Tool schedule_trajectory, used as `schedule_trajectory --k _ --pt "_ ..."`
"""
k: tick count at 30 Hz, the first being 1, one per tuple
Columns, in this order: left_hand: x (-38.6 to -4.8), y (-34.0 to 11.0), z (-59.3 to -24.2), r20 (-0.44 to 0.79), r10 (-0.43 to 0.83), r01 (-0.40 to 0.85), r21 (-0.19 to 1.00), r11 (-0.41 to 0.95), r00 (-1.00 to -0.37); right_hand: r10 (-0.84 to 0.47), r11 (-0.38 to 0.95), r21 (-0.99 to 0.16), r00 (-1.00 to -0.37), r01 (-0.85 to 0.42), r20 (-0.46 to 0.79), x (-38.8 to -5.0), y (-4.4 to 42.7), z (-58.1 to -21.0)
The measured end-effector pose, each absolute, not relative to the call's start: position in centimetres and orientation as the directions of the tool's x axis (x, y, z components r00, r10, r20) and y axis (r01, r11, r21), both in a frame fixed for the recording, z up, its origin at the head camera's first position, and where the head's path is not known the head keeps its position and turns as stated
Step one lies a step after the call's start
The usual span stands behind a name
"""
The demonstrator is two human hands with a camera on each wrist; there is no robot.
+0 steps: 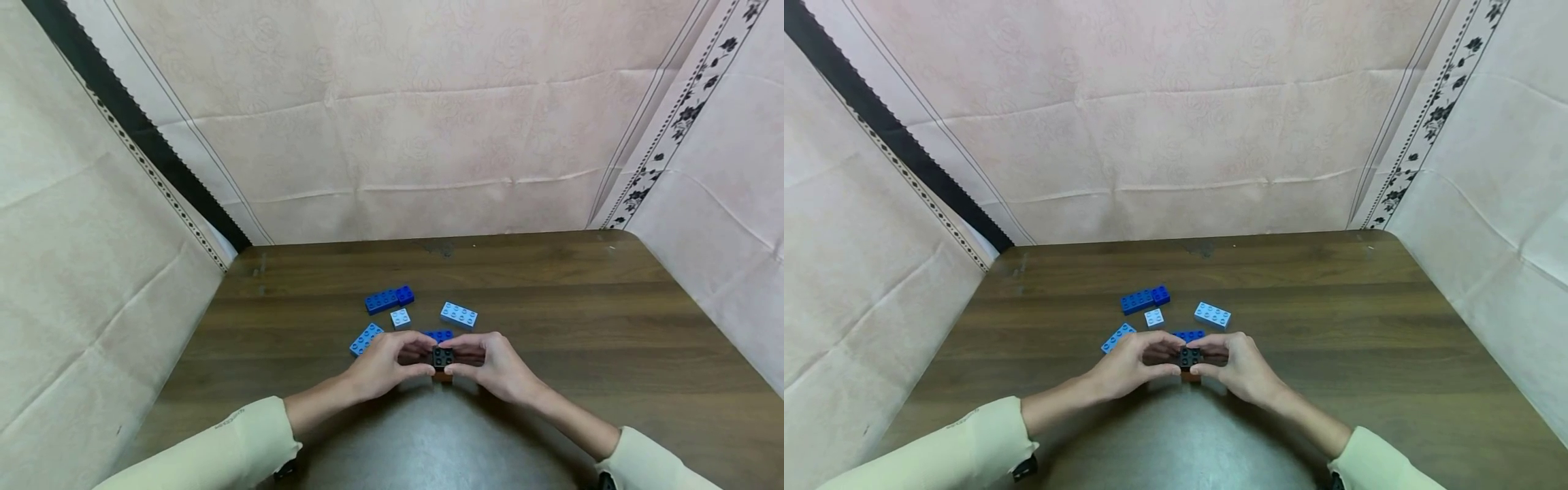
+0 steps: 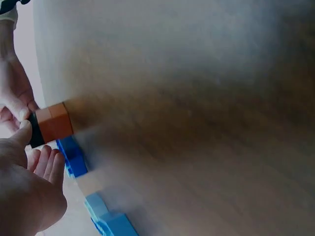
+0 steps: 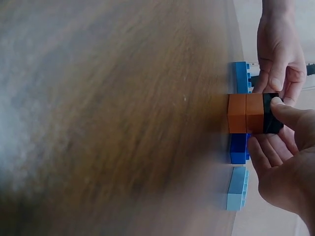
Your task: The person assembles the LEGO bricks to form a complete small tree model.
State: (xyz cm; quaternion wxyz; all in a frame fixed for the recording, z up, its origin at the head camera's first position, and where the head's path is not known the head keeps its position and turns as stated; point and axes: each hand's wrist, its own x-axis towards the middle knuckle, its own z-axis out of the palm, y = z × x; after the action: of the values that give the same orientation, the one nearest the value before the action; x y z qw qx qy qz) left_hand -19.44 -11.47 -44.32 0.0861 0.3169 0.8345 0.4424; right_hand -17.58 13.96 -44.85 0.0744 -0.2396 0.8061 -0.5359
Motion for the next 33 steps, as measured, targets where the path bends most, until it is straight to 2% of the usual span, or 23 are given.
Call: schedule_trajectory --k 6,12,21,26,33 --pt "-20.8 -13.4 -43.7 0.218 0.579 0.514 0.751 0.414 -0.786 -0.468 0.322 -0.888 -0.871 -0.327 0.151 -17.6 13.9 -44.7" --pt "-22.1 -16.3 -43.6 0.287 0.515 0.549 0.684 0.48 -0.808 -0.463 0.344 -0.876 -0.873 -0.337 0.154 -17.4 13.9 -44.7" --pt "-22.2 -19.7 -44.4 0.194 0.484 0.492 0.605 0.626 -0.853 -0.458 0.333 -0.879 -0.873 -0.342 0.166 -17.4 14.0 -44.9" --pt "-21.8 -20.2 -44.7 0.129 0.503 0.471 0.599 0.647 -0.855 -0.458 0.324 -0.879 -0.871 -0.35 0.178 -17.4 14.1 -44.9" --pt "-21.5 -20.1 -45.3 0.099 0.507 0.473 0.544 0.693 -0.856 -0.463 0.328 -0.867 -0.864 -0.375 0.198 -17.4 14.0 -44.9"
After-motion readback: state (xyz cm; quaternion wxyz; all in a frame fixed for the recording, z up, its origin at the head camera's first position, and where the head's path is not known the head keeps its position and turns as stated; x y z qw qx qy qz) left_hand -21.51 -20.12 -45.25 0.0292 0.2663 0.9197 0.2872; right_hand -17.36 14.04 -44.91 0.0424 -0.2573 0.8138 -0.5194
